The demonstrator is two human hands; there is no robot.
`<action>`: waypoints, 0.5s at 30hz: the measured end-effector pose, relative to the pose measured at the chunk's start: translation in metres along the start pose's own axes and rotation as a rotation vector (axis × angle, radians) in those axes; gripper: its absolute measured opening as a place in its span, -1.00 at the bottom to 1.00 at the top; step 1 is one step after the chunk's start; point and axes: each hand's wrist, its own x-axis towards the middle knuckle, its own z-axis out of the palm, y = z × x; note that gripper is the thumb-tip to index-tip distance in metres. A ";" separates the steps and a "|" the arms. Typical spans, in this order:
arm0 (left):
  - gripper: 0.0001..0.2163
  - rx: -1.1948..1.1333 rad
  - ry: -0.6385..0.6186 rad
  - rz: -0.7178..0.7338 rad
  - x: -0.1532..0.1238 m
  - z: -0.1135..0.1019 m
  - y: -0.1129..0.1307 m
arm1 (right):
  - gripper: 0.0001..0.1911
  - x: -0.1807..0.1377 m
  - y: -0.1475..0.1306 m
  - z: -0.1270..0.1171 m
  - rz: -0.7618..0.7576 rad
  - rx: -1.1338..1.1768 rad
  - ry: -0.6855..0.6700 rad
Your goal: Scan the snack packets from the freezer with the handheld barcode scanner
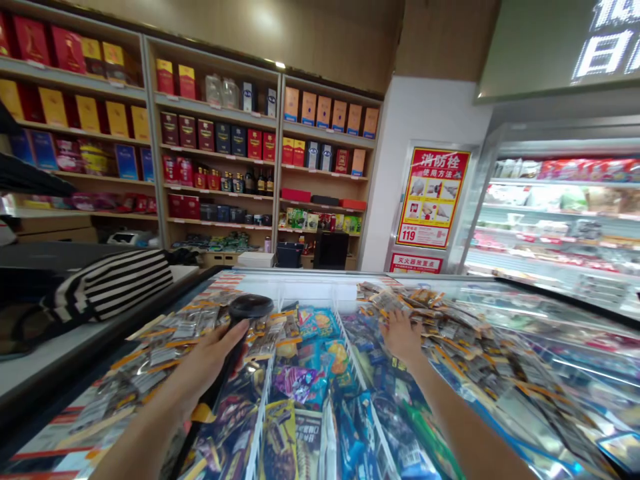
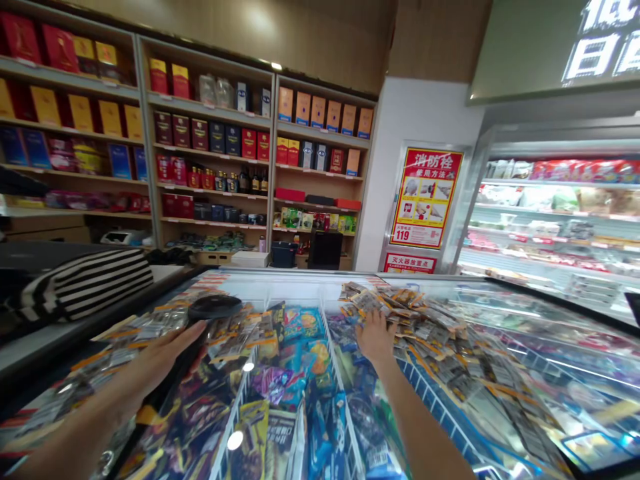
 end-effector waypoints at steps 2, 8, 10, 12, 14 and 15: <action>-0.65 -0.011 -0.042 0.003 -0.002 0.003 -0.001 | -0.51 -0.006 0.000 0.005 -0.102 -0.021 -0.016; -0.63 0.034 -0.129 -0.007 -0.005 0.005 -0.003 | -0.58 -0.026 -0.034 0.006 -0.367 0.211 -0.115; -0.64 -0.001 -0.121 -0.027 -0.007 0.006 -0.002 | -0.60 -0.020 -0.040 0.003 -0.246 0.265 -0.068; -0.65 -0.027 -0.128 -0.037 -0.008 0.009 -0.002 | -0.60 -0.008 -0.042 0.001 -0.067 0.300 -0.084; -0.66 -0.048 -0.153 -0.048 -0.010 0.011 0.000 | -0.64 0.006 -0.045 0.001 0.090 0.441 -0.167; -0.66 -0.056 -0.171 -0.059 -0.012 0.011 0.000 | -0.68 0.012 -0.047 0.002 0.149 0.544 -0.208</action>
